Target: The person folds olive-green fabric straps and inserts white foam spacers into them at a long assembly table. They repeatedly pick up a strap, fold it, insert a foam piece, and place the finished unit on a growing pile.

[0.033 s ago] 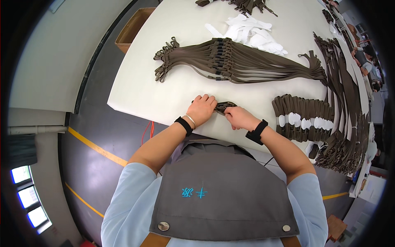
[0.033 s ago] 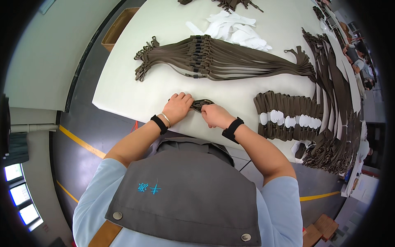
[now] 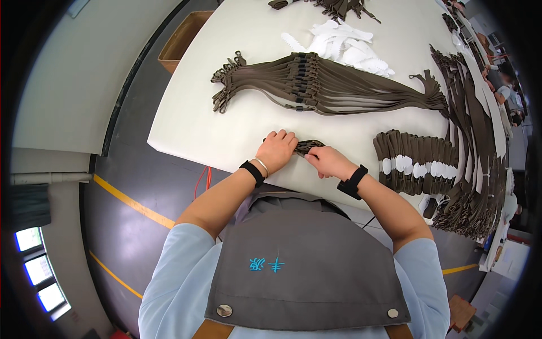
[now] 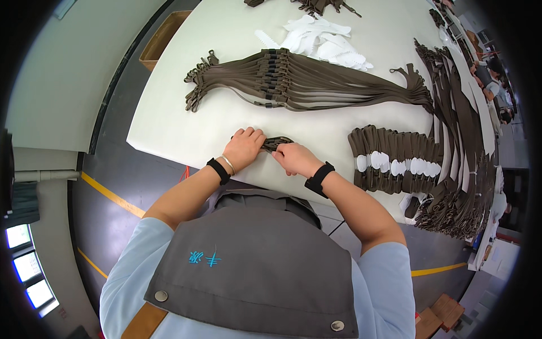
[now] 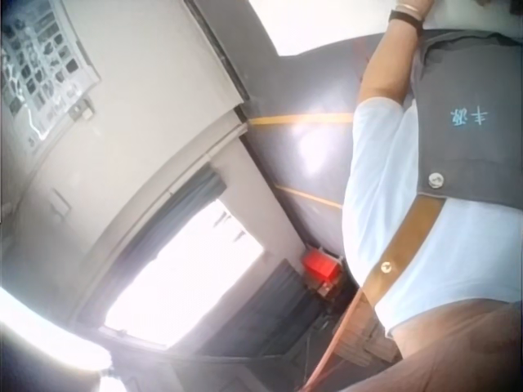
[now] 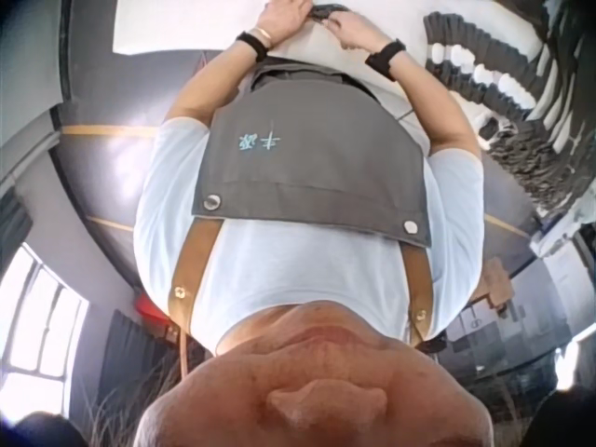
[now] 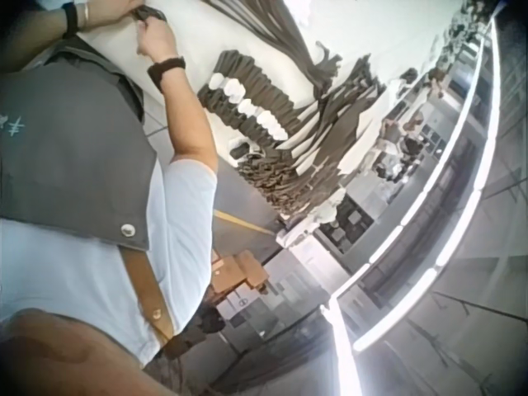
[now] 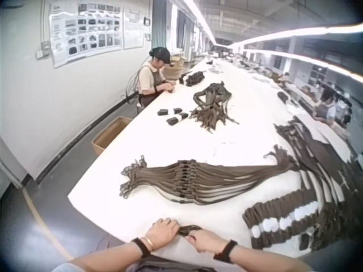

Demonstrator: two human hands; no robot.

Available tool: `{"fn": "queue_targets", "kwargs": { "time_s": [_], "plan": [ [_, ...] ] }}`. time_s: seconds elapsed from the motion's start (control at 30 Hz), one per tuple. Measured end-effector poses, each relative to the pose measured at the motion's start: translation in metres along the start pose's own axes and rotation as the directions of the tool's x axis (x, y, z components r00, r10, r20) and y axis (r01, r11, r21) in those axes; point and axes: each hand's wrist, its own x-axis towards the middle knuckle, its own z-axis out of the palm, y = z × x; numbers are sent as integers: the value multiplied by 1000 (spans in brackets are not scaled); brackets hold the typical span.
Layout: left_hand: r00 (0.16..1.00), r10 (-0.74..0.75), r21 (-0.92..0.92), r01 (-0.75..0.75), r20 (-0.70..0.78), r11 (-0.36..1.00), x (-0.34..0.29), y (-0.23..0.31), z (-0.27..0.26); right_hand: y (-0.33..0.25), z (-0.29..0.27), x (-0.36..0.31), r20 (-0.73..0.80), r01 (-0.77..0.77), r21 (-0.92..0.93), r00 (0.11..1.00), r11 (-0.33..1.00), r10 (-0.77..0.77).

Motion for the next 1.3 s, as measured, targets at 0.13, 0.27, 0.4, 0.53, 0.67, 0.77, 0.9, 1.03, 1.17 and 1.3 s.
{"fn": "queue_targets", "kwargs": {
  "time_s": [0.13, 0.27, 0.4, 0.53, 0.67, 0.77, 0.9, 1.03, 1.17, 1.3],
  "plan": [
    [999, -17, 1, 17, 38, 1000, 1, 2, -3, 14, 15, 8, -141, 34, -15, 989, 999, -36],
    [1000, 0, -2, 0, -17, 1000, -1, 1, 0, 23, 21, 16, -200, 104, 0, 975, 995, -101],
    [1000, -3, -1, 3, -8, 1000, -1, 1, -1, 23, 12, 21, -91, 69, 119, 994, 990, -59],
    [997, -27, -14, 28, 71, 1000, 1, 2, -4, 24, 12, 25, -52, 63, 188, 997, 980, -54],
    [998, -20, -11, 21, 59, 1000, 1, 2, -5, 26, 14, 24, -62, 60, 254, 997, 965, -46],
    [998, -20, -6, 20, 65, 1000, 1, 2, -4, 18, 13, 17, -58, 24, 90, 998, 996, -19],
    [995, -34, -29, 37, 93, 999, 2, 3, -8, 13, 10, 12, -14, 76, -167, 997, 983, -80],
    [996, -24, -6, 25, 84, 1000, 2, 2, -4, 15, 10, 13, -31, 50, 81, 998, 995, -47],
    [996, -23, 14, 21, 85, 1000, 2, 1, -3, 12, 14, 8, -41, -14, 231, 999, 973, 24],
    [998, -13, 4, 12, 54, 1000, -2, 1, -3, 17, 15, 11, -1, -28, 321, 1000, 947, 30]
  ]
}}
